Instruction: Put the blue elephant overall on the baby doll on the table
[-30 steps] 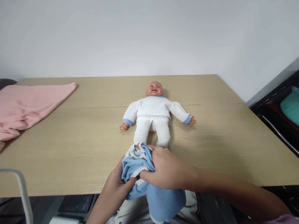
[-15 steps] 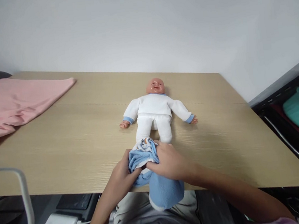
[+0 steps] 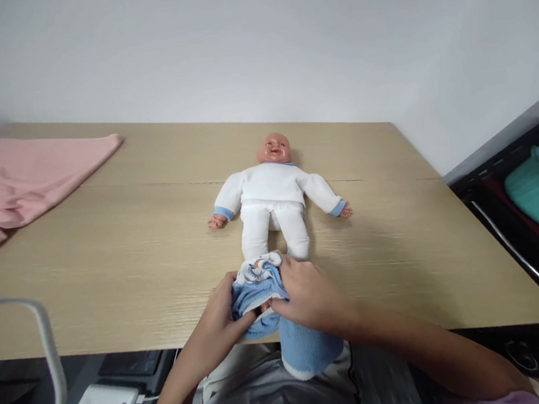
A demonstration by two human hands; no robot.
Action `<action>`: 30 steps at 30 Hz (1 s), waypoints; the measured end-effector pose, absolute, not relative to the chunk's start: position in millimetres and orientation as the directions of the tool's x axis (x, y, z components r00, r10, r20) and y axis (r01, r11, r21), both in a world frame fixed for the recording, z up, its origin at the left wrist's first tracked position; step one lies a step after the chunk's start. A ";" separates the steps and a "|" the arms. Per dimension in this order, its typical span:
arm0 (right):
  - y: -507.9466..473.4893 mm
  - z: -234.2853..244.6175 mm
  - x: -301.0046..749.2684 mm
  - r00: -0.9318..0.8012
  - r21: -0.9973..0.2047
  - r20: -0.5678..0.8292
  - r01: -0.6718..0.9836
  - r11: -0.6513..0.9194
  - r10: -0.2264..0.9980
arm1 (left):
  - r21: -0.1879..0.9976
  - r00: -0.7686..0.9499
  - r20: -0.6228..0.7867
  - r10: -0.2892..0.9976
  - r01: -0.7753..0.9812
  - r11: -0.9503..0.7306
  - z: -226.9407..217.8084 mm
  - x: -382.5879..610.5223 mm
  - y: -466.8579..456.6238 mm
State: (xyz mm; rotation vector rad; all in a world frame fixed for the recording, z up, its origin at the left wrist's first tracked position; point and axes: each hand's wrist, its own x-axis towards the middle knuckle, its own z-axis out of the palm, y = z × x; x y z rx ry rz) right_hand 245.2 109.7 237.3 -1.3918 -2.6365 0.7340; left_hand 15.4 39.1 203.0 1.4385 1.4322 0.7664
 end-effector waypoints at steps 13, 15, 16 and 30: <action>112.9 232.5 254.3 -0.564 -0.754 -0.111 0.584 0.300 0.819 | 0.991 0.059 -0.128 0.990 -0.024 0.130 184.3 20.5 44.3; 113.4 231.0 255.5 -0.559 -0.752 -0.117 0.590 0.294 0.821 | 0.995 0.080 -0.099 0.992 0.026 0.098 182.8 16.9 43.5; 113.7 229.6 256.3 -0.554 -0.752 -0.109 0.589 0.296 0.826 | 0.995 0.095 -0.087 0.992 0.048 0.083 182.5 14.9 42.8; 119.4 225.4 253.2 -0.595 -0.802 0.025 0.467 0.371 0.803 | 0.986 0.089 0.022 0.996 0.162 -0.036 179.7 3.2 43.1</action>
